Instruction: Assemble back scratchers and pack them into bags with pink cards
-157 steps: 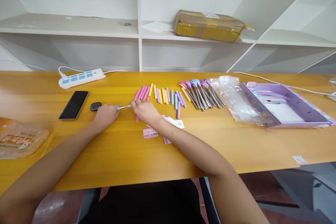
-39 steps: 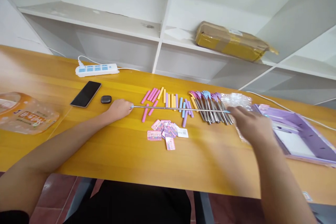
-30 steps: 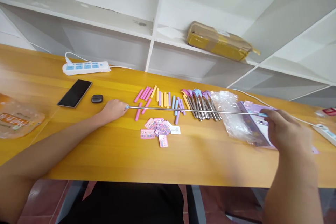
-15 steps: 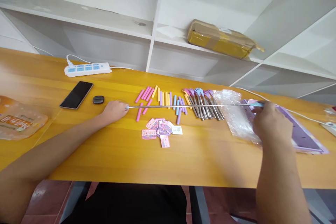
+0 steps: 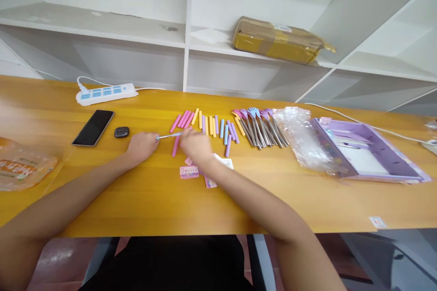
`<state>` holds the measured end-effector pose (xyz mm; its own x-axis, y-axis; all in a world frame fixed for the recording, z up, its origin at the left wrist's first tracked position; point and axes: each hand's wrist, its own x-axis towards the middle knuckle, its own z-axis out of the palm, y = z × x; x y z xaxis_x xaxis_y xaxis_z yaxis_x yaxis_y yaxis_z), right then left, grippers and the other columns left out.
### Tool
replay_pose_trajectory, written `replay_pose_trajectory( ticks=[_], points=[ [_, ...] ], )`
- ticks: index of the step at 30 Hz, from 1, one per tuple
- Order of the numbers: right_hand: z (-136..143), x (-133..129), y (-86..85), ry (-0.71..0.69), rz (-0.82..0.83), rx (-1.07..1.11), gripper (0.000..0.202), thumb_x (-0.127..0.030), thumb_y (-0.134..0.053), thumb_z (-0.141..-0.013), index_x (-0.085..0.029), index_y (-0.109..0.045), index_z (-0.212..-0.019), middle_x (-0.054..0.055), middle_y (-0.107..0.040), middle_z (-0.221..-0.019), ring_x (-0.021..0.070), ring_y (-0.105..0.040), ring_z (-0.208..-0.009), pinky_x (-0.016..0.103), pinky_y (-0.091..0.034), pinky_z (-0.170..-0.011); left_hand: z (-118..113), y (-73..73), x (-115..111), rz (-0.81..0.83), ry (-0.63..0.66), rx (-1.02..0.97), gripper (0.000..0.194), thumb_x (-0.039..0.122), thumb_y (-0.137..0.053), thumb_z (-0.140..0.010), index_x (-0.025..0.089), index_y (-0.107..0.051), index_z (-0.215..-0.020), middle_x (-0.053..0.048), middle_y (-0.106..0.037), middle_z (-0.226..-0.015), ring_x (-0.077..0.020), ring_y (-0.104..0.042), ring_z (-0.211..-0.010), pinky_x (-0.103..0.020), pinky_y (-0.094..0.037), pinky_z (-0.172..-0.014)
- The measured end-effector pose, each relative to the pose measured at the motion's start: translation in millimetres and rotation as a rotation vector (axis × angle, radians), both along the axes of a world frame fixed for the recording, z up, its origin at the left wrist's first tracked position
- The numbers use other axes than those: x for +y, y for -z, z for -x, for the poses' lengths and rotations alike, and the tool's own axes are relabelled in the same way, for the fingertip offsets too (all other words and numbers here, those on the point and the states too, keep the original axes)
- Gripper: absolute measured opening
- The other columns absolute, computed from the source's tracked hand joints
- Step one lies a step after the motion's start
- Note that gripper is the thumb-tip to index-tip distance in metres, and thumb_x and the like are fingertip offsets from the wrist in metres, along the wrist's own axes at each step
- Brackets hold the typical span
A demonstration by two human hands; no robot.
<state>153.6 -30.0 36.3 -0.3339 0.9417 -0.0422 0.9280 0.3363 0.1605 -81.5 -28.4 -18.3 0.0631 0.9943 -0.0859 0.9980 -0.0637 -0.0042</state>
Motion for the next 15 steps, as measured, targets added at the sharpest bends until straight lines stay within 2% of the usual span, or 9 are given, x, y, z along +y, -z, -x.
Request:
replay_pose_trajectory(
  ticks=[2, 3, 5, 7, 9, 11, 13, 15],
  points=[
    [40, -13, 14.0, -0.104, 0.028, 0.018, 0.042, -0.006, -0.028, -0.106, -0.005, -0.065, -0.127, 0.023, -0.075, -0.101, 0.0228, -0.074, -0.086, 0.028, -0.048, -0.071, 6, -0.9, -2, -0.003, 0.000, 0.020, 0.043, 0.025, -0.040, -0.105, 0.018, -0.082, -0.107, -0.020, -0.081, -0.102, -0.0359, -0.079, -0.099, -0.040, -0.054, -0.079],
    [49, -17, 17.0, -0.130, 0.034, 0.021, 0.041, -0.005, -0.029, -0.105, -0.003, -0.064, -0.126, 0.025, -0.075, -0.100, 0.0240, -0.074, -0.086, 0.029, -0.049, -0.071, 8, -1.0, -3, -0.004, 0.002, 0.029, 0.043, 0.025, -0.039, -0.105, 0.018, -0.082, -0.106, -0.020, -0.081, -0.102, -0.0353, -0.079, -0.098, -0.039, -0.054, -0.079],
    [50, -18, 15.6, -0.154, 0.047, 0.021, 0.037, -0.008, -0.032, -0.104, -0.003, -0.063, -0.125, 0.026, -0.075, -0.100, 0.0263, -0.075, -0.088, 0.031, -0.049, -0.072, 12, -0.6, -2, -0.008, 0.012, 0.042, 0.043, 0.024, -0.039, -0.105, 0.019, -0.081, -0.103, -0.019, -0.081, -0.101, -0.0339, -0.079, -0.098, -0.038, -0.053, -0.078],
    [35, -13, 6.3, -0.165, 0.066, 0.021, 0.040, -0.014, -0.028, -0.108, -0.006, -0.062, -0.127, 0.022, -0.078, -0.104, 0.0255, -0.075, -0.090, 0.032, -0.050, -0.075, 12, 0.8, 1, -0.015, 0.027, 0.049, 0.041, 0.025, -0.040, -0.104, 0.019, -0.081, -0.102, -0.018, -0.081, -0.099, -0.0327, -0.079, -0.097, -0.036, -0.052, -0.078],
    [16, -6, -8.5, -0.186, 0.085, 0.026, 0.051, -0.023, -0.015, -0.114, -0.014, -0.061, -0.133, 0.013, -0.080, -0.109, 0.0219, -0.074, -0.093, 0.031, -0.050, -0.080, 12, 2.2, 4, -0.023, 0.039, 0.053, 0.039, 0.026, -0.041, -0.104, 0.020, -0.080, -0.101, -0.017, -0.082, -0.098, -0.0323, -0.079, -0.096, -0.036, -0.051, -0.077],
    [-5, 5, -27.3, -0.188, 0.131, 0.070, 0.057, -0.040, -0.012, -0.117, -0.020, -0.063, -0.133, 0.007, -0.080, -0.113, 0.0198, -0.072, -0.096, 0.030, -0.050, -0.083, 12, 2.9, 7, -0.032, 0.045, 0.057, 0.038, 0.026, -0.042, -0.103, 0.021, -0.079, -0.100, -0.016, -0.082, -0.099, -0.0320, -0.079, -0.096, -0.035, -0.050, -0.075],
    [-33, 20, -48.1, -0.114, 0.211, 0.182, 0.055, -0.058, -0.029, -0.115, -0.022, -0.069, -0.126, 0.006, -0.079, -0.111, 0.0200, -0.071, -0.096, 0.029, -0.047, -0.083, 13, 2.7, 7, -0.040, 0.047, 0.062, 0.036, 0.027, -0.042, -0.103, 0.021, -0.078, -0.100, -0.014, -0.082, -0.099, -0.0312, -0.078, -0.094, -0.035, -0.049, -0.073],
    [-71, 38, -68.1, 0.041, 0.249, 0.310, 0.053, -0.064, -0.045, -0.111, -0.021, -0.074, -0.123, 0.008, -0.079, -0.107, 0.0192, -0.069, -0.092, 0.028, -0.044, -0.084, 14, 1.9, 6, -0.045, 0.048, 0.068, 0.034, 0.028, -0.043, -0.103, 0.022, -0.077, -0.100, -0.012, -0.082, -0.098, -0.0303, -0.078, -0.093, -0.035, -0.048, -0.071]
  ],
)
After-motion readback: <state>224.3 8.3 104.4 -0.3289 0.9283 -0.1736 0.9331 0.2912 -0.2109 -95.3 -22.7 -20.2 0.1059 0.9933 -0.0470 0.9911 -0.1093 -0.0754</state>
